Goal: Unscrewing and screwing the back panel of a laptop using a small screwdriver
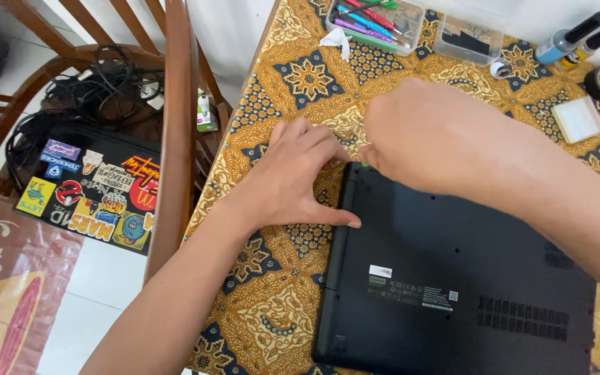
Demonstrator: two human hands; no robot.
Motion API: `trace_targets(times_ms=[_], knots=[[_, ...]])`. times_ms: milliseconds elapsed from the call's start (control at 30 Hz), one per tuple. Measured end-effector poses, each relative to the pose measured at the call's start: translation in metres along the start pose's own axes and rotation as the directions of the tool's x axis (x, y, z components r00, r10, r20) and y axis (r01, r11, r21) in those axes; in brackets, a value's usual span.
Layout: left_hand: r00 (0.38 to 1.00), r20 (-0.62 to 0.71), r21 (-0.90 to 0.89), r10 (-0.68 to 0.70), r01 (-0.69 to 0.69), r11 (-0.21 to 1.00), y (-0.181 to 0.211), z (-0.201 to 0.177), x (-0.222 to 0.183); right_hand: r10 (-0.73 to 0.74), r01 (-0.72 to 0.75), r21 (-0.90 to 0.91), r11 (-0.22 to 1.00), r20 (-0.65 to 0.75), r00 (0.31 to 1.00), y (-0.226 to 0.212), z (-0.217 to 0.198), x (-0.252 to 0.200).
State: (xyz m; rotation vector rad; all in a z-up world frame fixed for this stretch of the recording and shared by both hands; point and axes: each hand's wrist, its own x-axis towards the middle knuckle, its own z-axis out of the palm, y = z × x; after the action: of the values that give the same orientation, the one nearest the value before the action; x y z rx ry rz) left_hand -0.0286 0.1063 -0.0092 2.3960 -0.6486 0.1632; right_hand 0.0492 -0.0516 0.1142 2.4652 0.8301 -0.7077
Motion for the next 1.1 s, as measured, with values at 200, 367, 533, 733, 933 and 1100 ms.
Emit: trace_targets(times_ms=[200, 367, 533, 733, 933, 1100], knots=[[0.999, -0.032, 0.021, 0.040, -0.039, 0.999, -0.002, 0.002, -0.001, -0.251, 0.242, -0.187, 0.952, -0.022, 0.968, 0.004, 0.015, 0.004], [0.999, -0.029, 0.015, 0.013, -0.013, 1.000, -0.003, 0.003, -0.001, -0.359, 0.348, -0.257, 0.902, 0.002, 0.933, 0.014, 0.016, 0.002], [0.999, -0.043, 0.024, 0.023, -0.022, 0.999, -0.002, 0.004, -0.002, -0.510, 0.479, -0.340, 0.809, 0.000, 0.860, 0.019, 0.014, 0.007], [0.999, -0.042, 0.040, 0.022, -0.021, 0.999, -0.002, 0.003, -0.002, -0.257, 0.251, -0.180, 0.951, -0.009, 0.966, 0.008, 0.001, -0.006], [0.997, -0.053, 0.034, 0.052, -0.051, 0.998, -0.004, 0.004, -0.002, -0.311, 0.287, -0.232, 0.929, -0.075, 0.947, 0.012, 0.013, -0.002], [0.997, -0.054, 0.038, 0.052, -0.050, 0.998, -0.004, 0.005, -0.001, -0.230, 0.236, 0.032, 0.971, -0.128, 0.965, 0.005, 0.010, -0.012]])
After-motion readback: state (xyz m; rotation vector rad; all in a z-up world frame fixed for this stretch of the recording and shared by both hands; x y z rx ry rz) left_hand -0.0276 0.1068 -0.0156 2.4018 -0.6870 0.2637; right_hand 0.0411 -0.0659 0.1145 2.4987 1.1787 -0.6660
